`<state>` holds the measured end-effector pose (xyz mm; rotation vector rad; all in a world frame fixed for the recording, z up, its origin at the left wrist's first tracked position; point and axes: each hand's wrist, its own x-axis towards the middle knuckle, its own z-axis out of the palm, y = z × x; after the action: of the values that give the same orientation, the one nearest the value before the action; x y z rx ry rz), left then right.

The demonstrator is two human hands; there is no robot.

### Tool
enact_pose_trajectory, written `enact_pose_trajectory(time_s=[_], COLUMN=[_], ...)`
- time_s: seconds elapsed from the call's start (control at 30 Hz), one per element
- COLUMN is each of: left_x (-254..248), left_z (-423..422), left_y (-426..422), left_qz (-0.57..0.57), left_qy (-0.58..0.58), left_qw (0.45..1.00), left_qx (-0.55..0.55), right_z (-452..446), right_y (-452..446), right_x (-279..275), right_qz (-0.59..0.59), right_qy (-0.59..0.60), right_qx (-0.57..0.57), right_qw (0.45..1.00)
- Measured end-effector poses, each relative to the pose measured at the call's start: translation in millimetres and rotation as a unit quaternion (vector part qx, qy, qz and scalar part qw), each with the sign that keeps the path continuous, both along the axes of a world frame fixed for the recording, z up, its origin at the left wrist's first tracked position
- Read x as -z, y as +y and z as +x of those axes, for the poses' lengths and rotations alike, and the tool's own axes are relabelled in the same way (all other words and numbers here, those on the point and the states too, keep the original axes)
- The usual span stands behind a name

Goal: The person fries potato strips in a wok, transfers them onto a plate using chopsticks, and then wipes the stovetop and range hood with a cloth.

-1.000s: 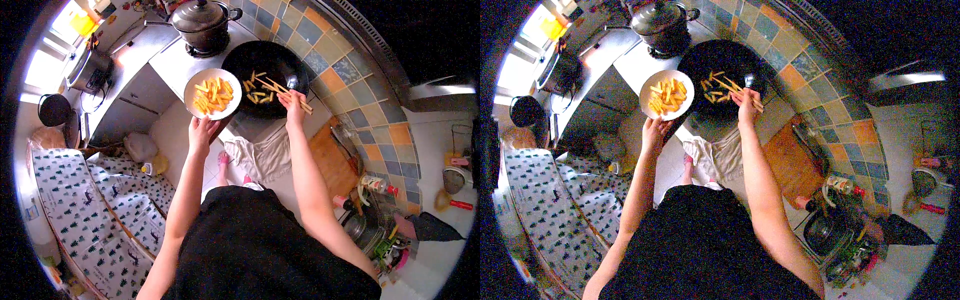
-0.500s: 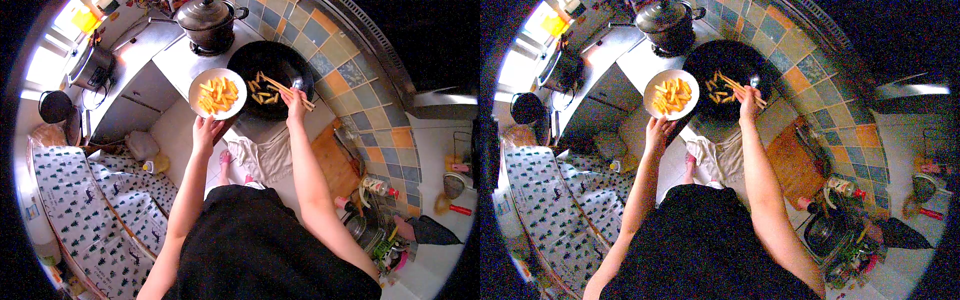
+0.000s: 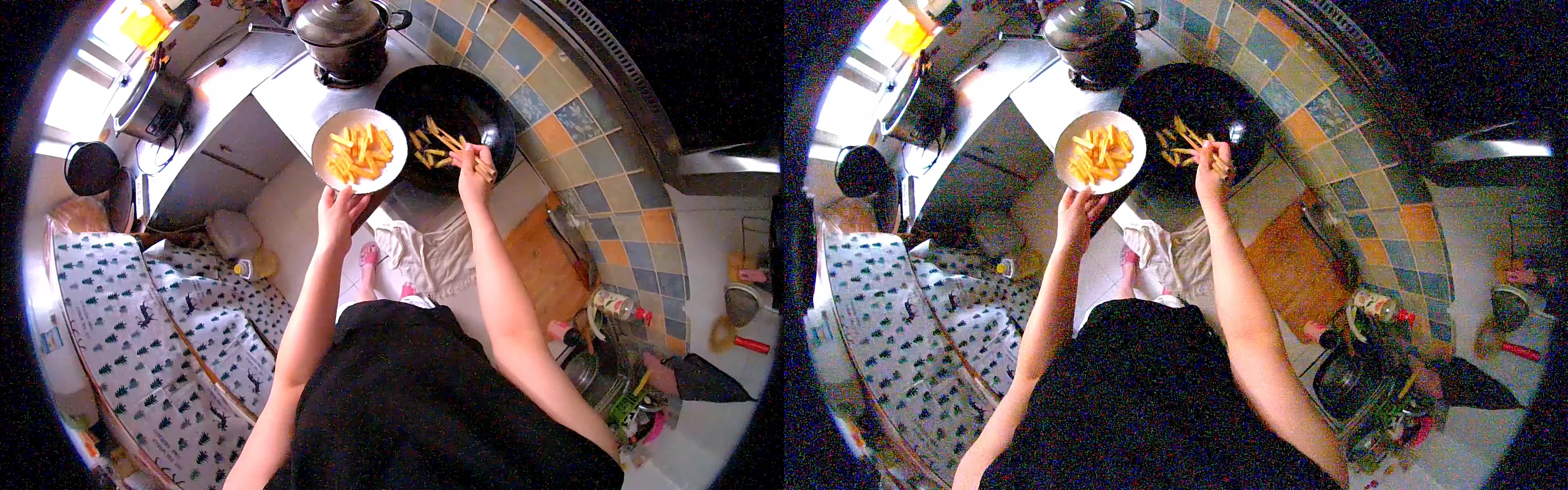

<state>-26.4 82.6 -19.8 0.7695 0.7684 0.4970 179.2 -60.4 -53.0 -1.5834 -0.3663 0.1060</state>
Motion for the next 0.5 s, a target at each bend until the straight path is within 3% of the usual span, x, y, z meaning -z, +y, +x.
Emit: enact_pose_trajectory(time_s=[0.3,0.4,0.5], left_x=[7,4,2], left_z=[-1,0,3], left_y=[1,0,-1], left_qz=[-0.005,-0.008,-0.008], left_qy=[0.014,0.008,0.009], left_qw=[1.0,1.0,1.0], left_qx=[-0.004,-0.011,-0.014], right_z=[-3,-14,-32], right_y=[-15,-24,-34], right_x=[-23,-32,-35], right_qz=[0.08,0.073,-0.02], right_qy=[0.051,0.056,-0.043], right_qx=[-0.022,-0.039,-0.096], right_qw=[0.995,0.995,0.994])
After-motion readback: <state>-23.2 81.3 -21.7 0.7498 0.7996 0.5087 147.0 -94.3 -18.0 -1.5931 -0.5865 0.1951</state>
